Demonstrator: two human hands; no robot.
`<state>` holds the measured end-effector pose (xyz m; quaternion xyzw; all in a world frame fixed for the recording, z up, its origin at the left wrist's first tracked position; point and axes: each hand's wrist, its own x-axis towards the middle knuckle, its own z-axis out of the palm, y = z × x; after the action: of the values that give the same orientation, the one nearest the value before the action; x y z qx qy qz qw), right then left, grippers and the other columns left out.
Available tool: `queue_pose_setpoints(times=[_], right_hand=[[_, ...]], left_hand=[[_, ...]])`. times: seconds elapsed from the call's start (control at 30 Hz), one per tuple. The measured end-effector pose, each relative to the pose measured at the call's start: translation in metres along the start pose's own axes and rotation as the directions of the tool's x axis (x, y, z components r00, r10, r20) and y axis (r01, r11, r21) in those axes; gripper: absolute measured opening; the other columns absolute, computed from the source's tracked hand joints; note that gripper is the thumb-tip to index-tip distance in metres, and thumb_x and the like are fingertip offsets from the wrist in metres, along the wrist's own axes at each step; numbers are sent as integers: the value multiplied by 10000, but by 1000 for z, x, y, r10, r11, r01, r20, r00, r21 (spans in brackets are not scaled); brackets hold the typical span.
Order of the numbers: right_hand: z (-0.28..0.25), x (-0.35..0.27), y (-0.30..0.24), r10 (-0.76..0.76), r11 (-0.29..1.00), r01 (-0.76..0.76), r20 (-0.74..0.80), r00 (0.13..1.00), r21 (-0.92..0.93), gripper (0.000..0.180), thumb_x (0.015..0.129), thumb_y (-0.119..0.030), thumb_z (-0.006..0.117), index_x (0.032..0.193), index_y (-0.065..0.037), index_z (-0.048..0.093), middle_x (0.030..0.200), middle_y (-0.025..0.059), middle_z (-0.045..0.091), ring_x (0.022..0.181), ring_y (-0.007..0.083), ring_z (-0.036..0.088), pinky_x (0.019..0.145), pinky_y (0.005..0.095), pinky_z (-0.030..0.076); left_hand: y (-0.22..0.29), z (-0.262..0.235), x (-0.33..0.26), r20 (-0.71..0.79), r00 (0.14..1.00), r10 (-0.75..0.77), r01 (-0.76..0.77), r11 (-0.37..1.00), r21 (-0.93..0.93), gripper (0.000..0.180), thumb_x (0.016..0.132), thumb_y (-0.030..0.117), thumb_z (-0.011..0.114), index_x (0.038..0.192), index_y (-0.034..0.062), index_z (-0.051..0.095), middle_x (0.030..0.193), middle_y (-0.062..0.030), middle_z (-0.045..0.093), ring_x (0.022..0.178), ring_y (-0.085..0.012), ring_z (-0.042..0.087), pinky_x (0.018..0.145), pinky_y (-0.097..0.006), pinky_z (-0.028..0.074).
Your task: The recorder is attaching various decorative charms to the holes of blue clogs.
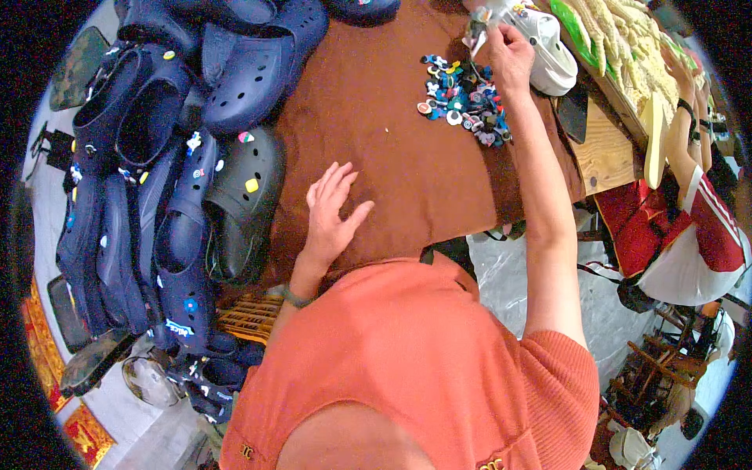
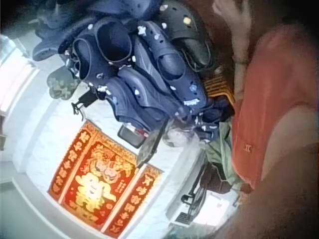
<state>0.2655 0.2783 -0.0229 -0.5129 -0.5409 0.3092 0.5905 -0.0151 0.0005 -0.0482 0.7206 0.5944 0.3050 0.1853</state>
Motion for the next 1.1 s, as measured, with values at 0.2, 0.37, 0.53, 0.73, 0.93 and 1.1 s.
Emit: queue_pose_setpoints(times=[0.2, 0.37, 0.53, 0.73, 0.93, 1.1], right_hand=[[-2, -98, -104, -153, 971, 227, 551, 820, -68, 150, 858, -133, 588, 882, 12, 622, 800, 37, 584, 735, 125, 554, 670, 274, 451], [17, -161, -116, -169, 918, 394, 859, 483, -40, 79, 795, -95, 593, 832, -25, 590, 792, 134, 530, 738, 334, 566, 638, 398, 464], [25, -178, -107, -194, 919, 390, 782, 593, -67, 72, 800, -107, 597, 835, -45, 593, 796, 106, 532, 729, 313, 578, 620, 415, 464], [37, -199, -99, -282, 951, 309, 405, 870, -1, 113, 820, -73, 635, 931, -51, 646, 861, 95, 597, 736, 236, 613, 644, 320, 499], [15, -220, -114, -76, 992, 0, 605, 792, 124, 239, 780, -252, 728, 756, -55, 595, 750, 99, 567, 673, 258, 590, 571, 345, 478], [-2, -216, -116, -62, 995, 2, 625, 778, 95, 372, 726, -355, 767, 719, -50, 553, 745, 100, 560, 641, 252, 565, 532, 342, 437]], left_hand=[[18, -39, 4, -274, 945, -178, 106, 960, -259, 786, 738, 121, 744, 1377, -43, 317, 1435, -204, 295, 1323, -322, 316, 1099, -389, 259], [39, -81, 22, -135, 969, 206, -190, 974, 121, 665, 665, 259, 818, 1172, -49, 519, 1029, -177, 618, 899, -318, 600, 768, -386, 473], [46, -69, 2, 155, 923, -353, 383, 793, -474, 145, 869, 81, 642, 957, -30, 610, 688, -8, 614, 601, -71, 552, 526, -223, 431], [44, -63, 6, 178, 925, -335, 363, 646, -672, 81, 900, 76, 609, 886, -3, 597, 745, 20, 593, 641, -24, 507, 565, -179, 411], [61, -50, 22, 263, 908, -327, 396, 457, -796, 49, 880, 48, 623, 862, 8, 600, 792, -4, 618, 667, -31, 542, 567, -170, 411], [76, -33, 37, 499, 829, -253, 559, 394, -729, 76, 851, 12, 629, 920, -13, 611, 830, -34, 634, 714, -63, 588, 617, -202, 477]])
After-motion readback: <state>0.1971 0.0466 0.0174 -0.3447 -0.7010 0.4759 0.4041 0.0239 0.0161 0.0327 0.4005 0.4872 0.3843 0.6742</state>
